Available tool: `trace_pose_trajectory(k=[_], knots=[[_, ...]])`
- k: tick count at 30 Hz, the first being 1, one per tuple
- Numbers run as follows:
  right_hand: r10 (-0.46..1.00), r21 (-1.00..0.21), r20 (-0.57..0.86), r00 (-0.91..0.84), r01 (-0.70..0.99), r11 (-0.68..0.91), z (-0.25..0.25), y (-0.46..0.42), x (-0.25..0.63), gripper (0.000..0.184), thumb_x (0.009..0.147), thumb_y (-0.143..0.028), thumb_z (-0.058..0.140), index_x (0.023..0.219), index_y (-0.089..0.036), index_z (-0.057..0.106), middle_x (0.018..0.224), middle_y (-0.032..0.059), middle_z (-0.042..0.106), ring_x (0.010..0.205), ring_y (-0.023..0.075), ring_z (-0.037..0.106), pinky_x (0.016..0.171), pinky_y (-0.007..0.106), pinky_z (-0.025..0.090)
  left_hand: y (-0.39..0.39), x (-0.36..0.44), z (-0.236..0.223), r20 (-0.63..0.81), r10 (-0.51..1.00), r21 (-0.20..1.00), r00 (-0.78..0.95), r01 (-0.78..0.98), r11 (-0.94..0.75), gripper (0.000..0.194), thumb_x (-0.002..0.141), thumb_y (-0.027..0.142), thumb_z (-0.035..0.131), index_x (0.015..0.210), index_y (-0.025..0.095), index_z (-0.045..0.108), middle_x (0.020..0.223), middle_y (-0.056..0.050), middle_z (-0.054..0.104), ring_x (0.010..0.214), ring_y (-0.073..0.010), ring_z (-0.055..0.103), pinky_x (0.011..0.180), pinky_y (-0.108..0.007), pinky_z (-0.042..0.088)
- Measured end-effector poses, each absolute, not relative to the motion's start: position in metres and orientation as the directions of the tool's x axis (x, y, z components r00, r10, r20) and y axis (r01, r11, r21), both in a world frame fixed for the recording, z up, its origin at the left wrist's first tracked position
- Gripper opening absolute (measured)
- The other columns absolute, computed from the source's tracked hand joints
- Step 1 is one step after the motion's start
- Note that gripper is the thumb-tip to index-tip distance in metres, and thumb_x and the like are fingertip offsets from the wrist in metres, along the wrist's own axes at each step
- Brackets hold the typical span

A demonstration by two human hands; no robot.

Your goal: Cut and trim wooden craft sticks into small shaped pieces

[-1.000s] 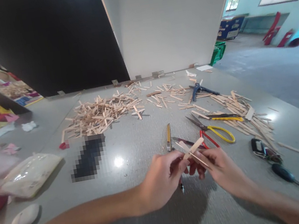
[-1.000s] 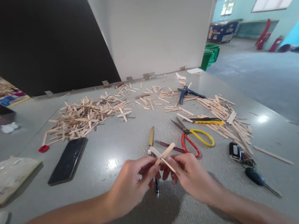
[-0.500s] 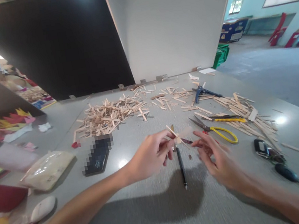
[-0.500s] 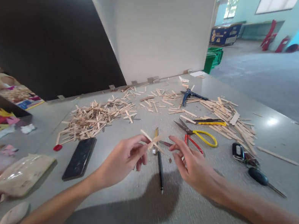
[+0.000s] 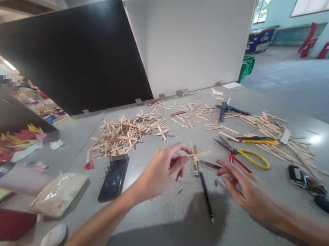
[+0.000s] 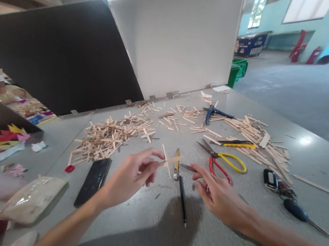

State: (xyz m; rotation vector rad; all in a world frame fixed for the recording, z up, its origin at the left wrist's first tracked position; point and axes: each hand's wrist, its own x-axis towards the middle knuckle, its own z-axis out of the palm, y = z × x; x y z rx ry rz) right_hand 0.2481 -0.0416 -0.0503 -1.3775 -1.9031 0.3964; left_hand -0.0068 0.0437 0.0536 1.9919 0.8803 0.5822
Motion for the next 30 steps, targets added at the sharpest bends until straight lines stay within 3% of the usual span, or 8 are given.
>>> trace_pose_trajectory(k=[7,12,15,22,27,30], knots=[[0.817,-0.534,0.556,-0.15,0.689,0.49,-0.054,-0.046,0.246,0.045,0.108,-0.02,0.052,0.152,-0.026,0.048,0.12,0.0138,0.078,0.073,0.0181,0.076,0.075,0.035,0.067,0.043,-0.002,0.051,-0.055,0.667,0.873,0.743,0.359,-0.329,0.014,0.106,0.028,0.053,0.106,0.017,0.062,0.062,0.005,0.059,0.053,-0.0102,0.048,0.055,-0.02,0.04],[0.757,-0.437,0.61,-0.235,0.697,0.569,-0.052,-0.049,0.245,0.055,0.111,-0.046,0.056,0.161,-0.031,0.041,0.143,0.0204,0.068,0.096,0.0241,0.08,0.075,0.036,0.069,0.034,0.011,0.037,-0.114,0.607,0.868,0.787,0.375,-0.324,0.008,0.104,0.023,0.056,0.1,0.019,0.061,0.064,0.006,0.059,0.055,-0.0098,0.048,0.058,-0.02,0.039],[0.731,-0.377,0.595,-0.332,0.688,0.62,-0.047,-0.052,0.244,0.056,0.108,-0.057,0.056,0.156,-0.028,0.048,0.136,0.0188,0.074,0.117,0.0294,0.077,0.087,0.038,0.069,0.029,0.017,0.028,-0.125,0.562,0.886,0.818,0.347,-0.308,0.008,0.103,0.021,0.056,0.097,0.019,0.061,0.065,0.006,0.059,0.057,-0.0101,0.051,0.06,-0.02,0.04],[0.735,-0.324,0.572,-0.364,0.723,0.61,-0.047,-0.061,0.242,0.044,0.11,-0.051,0.054,0.144,-0.023,0.053,0.124,0.0157,0.08,0.112,0.0268,0.081,0.088,0.037,0.069,0.028,0.02,0.02,-0.235,0.528,0.948,0.816,0.313,-0.06,0.018,0.108,0.032,0.055,0.095,0.02,0.056,0.068,0.003,0.062,0.056,-0.0109,0.055,0.058,-0.021,0.045],[0.788,-0.41,0.51,-0.343,0.709,0.574,-0.048,-0.066,0.241,0.045,0.106,-0.039,0.059,0.147,-0.025,0.046,0.131,0.0154,0.078,0.116,0.0276,0.079,0.09,0.039,0.069,0.032,0.019,0.022,-0.226,0.496,0.961,0.839,0.276,-0.029,0.02,0.107,0.035,0.058,0.093,0.021,0.055,0.069,0.003,0.064,0.056,-0.0104,0.057,0.059,-0.022,0.046],[0.807,-0.427,0.5,-0.315,0.721,0.546,-0.05,-0.067,0.241,0.044,0.108,-0.041,0.055,0.148,-0.024,0.044,0.128,0.0162,0.078,0.105,0.0257,0.081,0.085,0.038,0.069,0.034,0.017,0.025,-0.22,0.518,0.961,0.827,0.275,-0.031,0.02,0.107,0.035,0.058,0.093,0.021,0.057,0.068,0.003,0.064,0.055,-0.0105,0.057,0.058,-0.022,0.047]])
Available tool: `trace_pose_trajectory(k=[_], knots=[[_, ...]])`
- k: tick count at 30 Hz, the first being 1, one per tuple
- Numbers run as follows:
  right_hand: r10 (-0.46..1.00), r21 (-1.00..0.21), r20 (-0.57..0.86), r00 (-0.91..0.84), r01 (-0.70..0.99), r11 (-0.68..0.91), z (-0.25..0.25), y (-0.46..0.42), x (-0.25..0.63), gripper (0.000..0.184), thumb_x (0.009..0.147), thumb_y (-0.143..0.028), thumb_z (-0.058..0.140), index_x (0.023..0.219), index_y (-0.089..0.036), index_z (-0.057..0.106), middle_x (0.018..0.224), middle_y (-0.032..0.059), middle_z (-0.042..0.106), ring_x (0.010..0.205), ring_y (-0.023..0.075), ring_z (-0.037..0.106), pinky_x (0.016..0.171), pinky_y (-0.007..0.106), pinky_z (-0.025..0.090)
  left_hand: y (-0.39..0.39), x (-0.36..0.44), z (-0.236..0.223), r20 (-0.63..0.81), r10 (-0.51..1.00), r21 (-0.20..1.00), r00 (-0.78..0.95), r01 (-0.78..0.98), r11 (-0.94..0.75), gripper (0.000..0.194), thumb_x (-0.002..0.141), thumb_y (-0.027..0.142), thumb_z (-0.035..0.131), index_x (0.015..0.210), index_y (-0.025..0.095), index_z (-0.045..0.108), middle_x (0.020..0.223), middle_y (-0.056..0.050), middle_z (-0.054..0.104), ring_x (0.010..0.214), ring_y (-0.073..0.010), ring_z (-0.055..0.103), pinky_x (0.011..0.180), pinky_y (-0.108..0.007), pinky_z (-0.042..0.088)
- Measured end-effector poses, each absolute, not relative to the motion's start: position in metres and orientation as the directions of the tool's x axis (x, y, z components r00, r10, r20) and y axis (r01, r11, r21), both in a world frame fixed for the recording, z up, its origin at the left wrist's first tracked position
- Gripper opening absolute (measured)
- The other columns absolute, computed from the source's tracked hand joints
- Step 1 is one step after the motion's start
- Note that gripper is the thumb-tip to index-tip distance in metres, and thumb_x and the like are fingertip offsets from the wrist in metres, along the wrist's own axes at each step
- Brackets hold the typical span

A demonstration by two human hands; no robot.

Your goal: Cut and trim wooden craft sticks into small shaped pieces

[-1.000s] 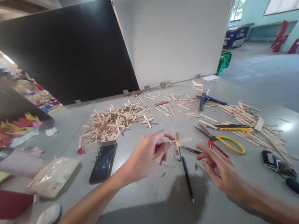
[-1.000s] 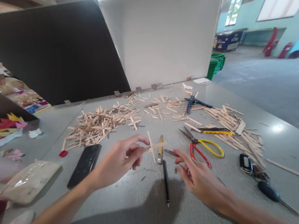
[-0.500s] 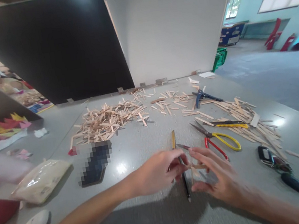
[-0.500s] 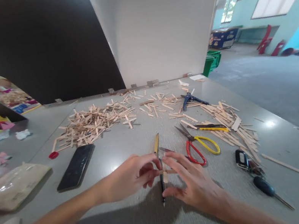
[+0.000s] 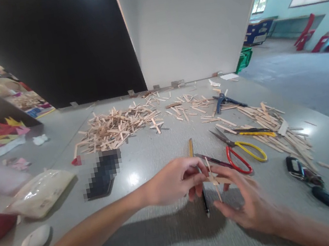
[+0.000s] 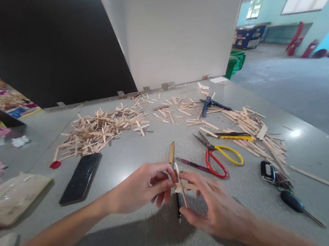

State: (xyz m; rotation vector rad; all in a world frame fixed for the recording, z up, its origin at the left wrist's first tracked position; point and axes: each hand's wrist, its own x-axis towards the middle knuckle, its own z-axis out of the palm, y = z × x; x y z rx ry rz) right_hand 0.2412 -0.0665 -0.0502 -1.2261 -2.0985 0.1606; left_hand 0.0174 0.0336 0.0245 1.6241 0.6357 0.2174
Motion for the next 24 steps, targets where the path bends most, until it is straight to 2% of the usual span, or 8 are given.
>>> trace_pose_trajectory(k=[5,7,9,11,14,19,22,24], knots=[[0.711,-0.428,0.693,-0.12,0.725,0.539,-0.051,-0.059,0.238,0.051,0.105,-0.052,0.063,0.14,-0.018,0.048,0.132,0.0236,0.067,0.105,0.0275,0.076,0.071,0.035,0.067,0.029,0.02,0.025,-0.182,0.643,0.962,0.744,0.27,-0.04,0.016,0.107,0.03,0.055,0.095,0.019,0.058,0.071,0.001,0.068,0.053,-0.0102,0.058,0.055,-0.021,0.045],[0.691,-0.413,0.721,-0.059,0.765,0.495,-0.046,-0.056,0.236,0.032,0.105,-0.044,0.066,0.122,-0.019,0.056,0.116,0.0174,0.069,0.085,0.0215,0.072,0.065,0.03,0.063,0.026,0.023,0.022,-0.157,0.687,0.968,0.71,0.248,-0.035,0.017,0.106,0.03,0.055,0.095,0.018,0.059,0.074,0.0,0.069,0.053,-0.0098,0.058,0.053,-0.02,0.044],[0.722,-0.39,0.685,-0.097,0.789,0.475,-0.041,-0.053,0.236,0.012,0.107,-0.031,0.062,0.101,-0.021,0.06,0.094,0.0066,0.068,0.063,0.0145,0.062,0.058,0.026,0.057,0.023,0.026,0.017,-0.154,0.694,0.976,0.704,0.218,-0.005,0.018,0.106,0.034,0.056,0.099,0.018,0.061,0.077,-0.001,0.07,0.055,-0.0102,0.06,0.054,-0.02,0.046],[0.755,-0.386,0.632,-0.173,0.775,0.5,-0.037,-0.052,0.236,0.018,0.108,-0.022,0.055,0.092,-0.022,0.063,0.078,0.0008,0.066,0.054,0.0128,0.057,0.053,0.023,0.05,0.021,0.028,0.013,-0.168,0.676,0.978,0.718,0.205,0.026,0.021,0.105,0.038,0.057,0.102,0.018,0.062,0.082,-0.002,0.072,0.056,-0.0107,0.061,0.056,-0.021,0.049],[0.749,-0.366,0.617,-0.244,0.753,0.546,-0.037,-0.051,0.236,0.027,0.11,-0.019,0.048,0.095,-0.019,0.07,0.07,0.0,0.067,0.053,0.013,0.06,0.051,0.023,0.048,0.017,0.03,0.007,-0.16,0.683,0.974,0.713,0.226,-0.007,0.02,0.103,0.038,0.059,0.104,0.018,0.063,0.083,-0.003,0.074,0.057,-0.0115,0.061,0.056,-0.022,0.051],[0.665,-0.21,0.674,-0.322,0.779,0.591,-0.042,-0.053,0.233,0.045,0.117,-0.024,0.038,0.085,-0.016,0.069,0.058,-0.0012,0.063,0.043,0.0117,0.058,0.047,0.026,0.042,0.01,0.031,0.001,-0.019,0.717,0.923,0.697,0.288,-0.254,0.019,0.104,0.03,0.054,0.093,0.018,0.065,0.072,0.001,0.068,0.053,-0.0104,0.053,0.056,-0.021,0.043],[0.651,-0.179,0.662,-0.372,0.764,0.619,-0.042,-0.054,0.232,0.054,0.119,-0.025,0.033,0.077,-0.018,0.066,0.054,-0.0032,0.06,0.038,0.0097,0.053,0.046,0.027,0.039,0.007,0.031,-0.002,0.116,0.712,0.866,0.692,0.281,-0.414,0.02,0.103,0.024,0.052,0.087,0.019,0.064,0.061,0.006,0.057,0.052,-0.0099,0.044,0.058,-0.022,0.037],[0.645,-0.175,0.662,-0.381,0.758,0.628,-0.041,-0.053,0.233,0.055,0.119,-0.026,0.032,0.076,-0.018,0.066,0.054,-0.0024,0.061,0.039,0.0099,0.054,0.046,0.027,0.039,0.007,0.031,-0.003,0.142,0.705,0.858,0.695,0.269,-0.438,0.019,0.102,0.022,0.051,0.087,0.02,0.063,0.06,0.006,0.055,0.051,-0.0099,0.043,0.058,-0.021,0.037]])
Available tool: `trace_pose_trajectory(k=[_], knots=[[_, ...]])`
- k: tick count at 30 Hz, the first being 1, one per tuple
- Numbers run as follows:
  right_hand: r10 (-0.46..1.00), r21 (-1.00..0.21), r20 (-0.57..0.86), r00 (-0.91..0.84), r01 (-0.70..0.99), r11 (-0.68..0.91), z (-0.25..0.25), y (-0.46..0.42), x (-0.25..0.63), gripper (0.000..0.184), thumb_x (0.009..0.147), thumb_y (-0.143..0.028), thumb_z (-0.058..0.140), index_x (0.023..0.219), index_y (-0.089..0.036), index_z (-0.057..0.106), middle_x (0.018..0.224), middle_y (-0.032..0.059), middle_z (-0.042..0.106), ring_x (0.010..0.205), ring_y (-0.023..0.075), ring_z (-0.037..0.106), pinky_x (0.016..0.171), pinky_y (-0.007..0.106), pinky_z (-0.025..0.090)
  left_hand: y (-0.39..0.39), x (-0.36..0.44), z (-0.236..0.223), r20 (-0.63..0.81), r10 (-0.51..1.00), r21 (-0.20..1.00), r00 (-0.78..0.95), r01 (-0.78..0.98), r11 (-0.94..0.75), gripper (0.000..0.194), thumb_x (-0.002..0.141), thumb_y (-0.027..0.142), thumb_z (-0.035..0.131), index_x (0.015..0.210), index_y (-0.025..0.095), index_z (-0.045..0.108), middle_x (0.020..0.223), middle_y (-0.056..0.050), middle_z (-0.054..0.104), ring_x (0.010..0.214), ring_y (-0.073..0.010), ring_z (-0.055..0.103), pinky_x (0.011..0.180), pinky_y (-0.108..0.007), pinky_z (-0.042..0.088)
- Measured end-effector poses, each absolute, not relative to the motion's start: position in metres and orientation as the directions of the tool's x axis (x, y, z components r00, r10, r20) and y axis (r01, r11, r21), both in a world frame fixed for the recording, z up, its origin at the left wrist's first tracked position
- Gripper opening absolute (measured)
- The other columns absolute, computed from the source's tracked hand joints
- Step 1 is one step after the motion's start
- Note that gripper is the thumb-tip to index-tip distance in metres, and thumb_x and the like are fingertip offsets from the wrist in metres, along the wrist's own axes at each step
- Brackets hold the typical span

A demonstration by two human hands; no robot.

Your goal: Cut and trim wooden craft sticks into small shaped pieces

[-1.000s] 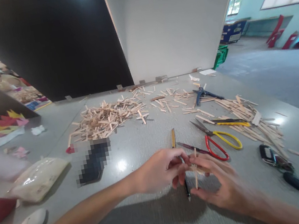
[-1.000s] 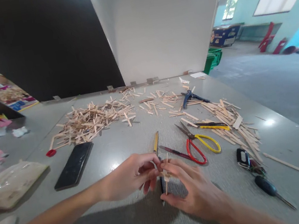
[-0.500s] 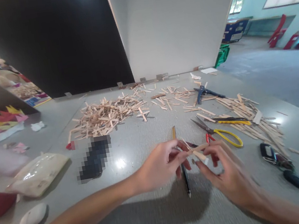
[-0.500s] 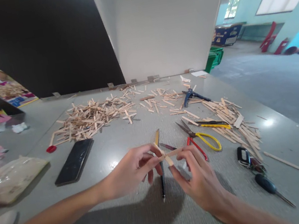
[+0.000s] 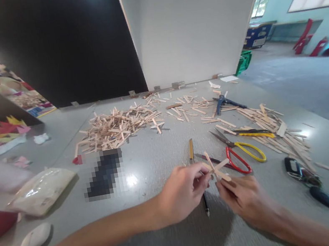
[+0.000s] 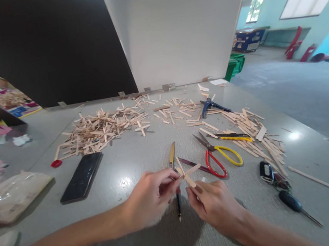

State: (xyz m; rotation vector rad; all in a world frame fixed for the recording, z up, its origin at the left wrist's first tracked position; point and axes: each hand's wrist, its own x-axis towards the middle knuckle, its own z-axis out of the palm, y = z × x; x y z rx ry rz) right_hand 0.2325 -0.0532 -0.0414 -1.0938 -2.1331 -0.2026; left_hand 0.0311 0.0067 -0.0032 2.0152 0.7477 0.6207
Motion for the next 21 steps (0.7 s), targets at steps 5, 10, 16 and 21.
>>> trace_pose_trajectory(k=[5,10,16,21], knots=[[0.673,-0.206,0.64,-0.371,0.761,0.615,-0.043,-0.051,0.234,0.056,0.119,-0.029,0.03,0.08,-0.017,0.068,0.055,-0.0014,0.062,0.04,0.0112,0.056,0.046,0.028,0.04,0.009,0.032,-0.002,0.085,0.702,0.879,0.707,0.279,-0.388,0.021,0.105,0.023,0.05,0.088,0.02,0.063,0.067,0.004,0.064,0.051,-0.0096,0.049,0.057,-0.021,0.039],[0.739,-0.271,0.574,-0.353,0.77,0.578,-0.046,-0.051,0.237,0.054,0.119,-0.034,0.034,0.077,-0.019,0.065,0.058,-0.0001,0.065,0.045,0.0135,0.062,0.047,0.028,0.043,0.018,0.028,-0.002,0.127,0.718,0.776,0.684,0.382,-0.502,0.021,0.105,0.024,0.052,0.09,0.019,0.066,0.065,0.005,0.06,0.054,-0.0107,0.046,0.058,-0.021,0.036],[0.817,-0.343,0.459,-0.348,0.779,0.524,-0.047,-0.05,0.243,0.045,0.116,-0.029,0.04,0.08,-0.02,0.067,0.064,0.0004,0.069,0.051,0.0153,0.065,0.052,0.028,0.045,0.063,0.01,0.008,0.147,0.821,0.468,0.552,0.692,-0.55,0.024,0.107,0.027,0.048,0.095,0.019,0.067,0.073,0.001,0.07,0.059,-0.0132,0.056,0.065,-0.023,0.04],[0.83,-0.343,0.434,-0.351,0.787,0.513,-0.049,-0.047,0.244,0.045,0.114,-0.028,0.041,0.077,-0.021,0.066,0.064,0.0006,0.068,0.052,0.0153,0.063,0.054,0.028,0.044,0.112,-0.012,0.015,0.148,0.907,0.365,0.395,0.83,-0.421,0.025,0.1,0.015,0.047,0.088,0.017,0.069,0.076,-0.006,0.074,0.066,-0.0189,0.065,0.065,-0.026,0.041]])
